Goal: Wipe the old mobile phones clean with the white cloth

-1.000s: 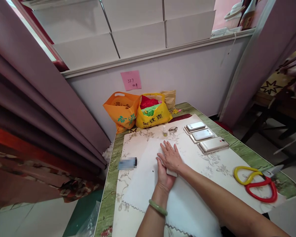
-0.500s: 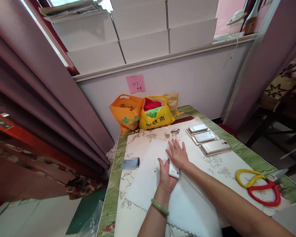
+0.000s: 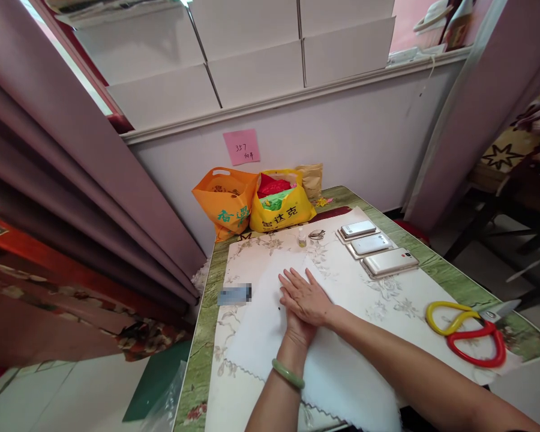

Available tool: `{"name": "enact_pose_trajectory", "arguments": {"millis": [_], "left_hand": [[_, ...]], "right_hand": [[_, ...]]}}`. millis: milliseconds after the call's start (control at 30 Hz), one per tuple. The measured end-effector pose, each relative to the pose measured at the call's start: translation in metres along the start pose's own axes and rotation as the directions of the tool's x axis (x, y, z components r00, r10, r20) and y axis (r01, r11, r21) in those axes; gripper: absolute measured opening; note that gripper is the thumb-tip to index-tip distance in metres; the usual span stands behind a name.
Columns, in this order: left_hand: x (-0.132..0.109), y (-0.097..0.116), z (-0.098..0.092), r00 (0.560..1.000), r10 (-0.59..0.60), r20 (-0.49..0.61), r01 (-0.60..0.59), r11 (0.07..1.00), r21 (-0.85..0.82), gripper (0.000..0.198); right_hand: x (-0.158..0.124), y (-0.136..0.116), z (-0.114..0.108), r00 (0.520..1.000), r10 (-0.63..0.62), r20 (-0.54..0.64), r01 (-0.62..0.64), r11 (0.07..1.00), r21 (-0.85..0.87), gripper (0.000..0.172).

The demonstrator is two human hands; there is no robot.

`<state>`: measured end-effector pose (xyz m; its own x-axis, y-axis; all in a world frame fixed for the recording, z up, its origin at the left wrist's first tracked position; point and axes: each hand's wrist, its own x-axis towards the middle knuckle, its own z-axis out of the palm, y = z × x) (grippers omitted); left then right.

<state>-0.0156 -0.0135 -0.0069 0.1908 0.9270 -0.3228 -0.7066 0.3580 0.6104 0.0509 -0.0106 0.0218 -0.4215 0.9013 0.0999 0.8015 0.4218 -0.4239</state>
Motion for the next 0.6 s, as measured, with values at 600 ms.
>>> {"name": "enact_pose_trajectory", "arguments": {"millis": [600], "left_hand": [[-0.003, 0.002, 0.003, 0.951, -0.219, 0.217, 0.259, 0.95, -0.176, 0.077]], "right_hand": [[0.038, 0.074, -0.002, 0.922, 0.386, 0.024, -0.387, 0.92, 0.058, 0.07]]}}
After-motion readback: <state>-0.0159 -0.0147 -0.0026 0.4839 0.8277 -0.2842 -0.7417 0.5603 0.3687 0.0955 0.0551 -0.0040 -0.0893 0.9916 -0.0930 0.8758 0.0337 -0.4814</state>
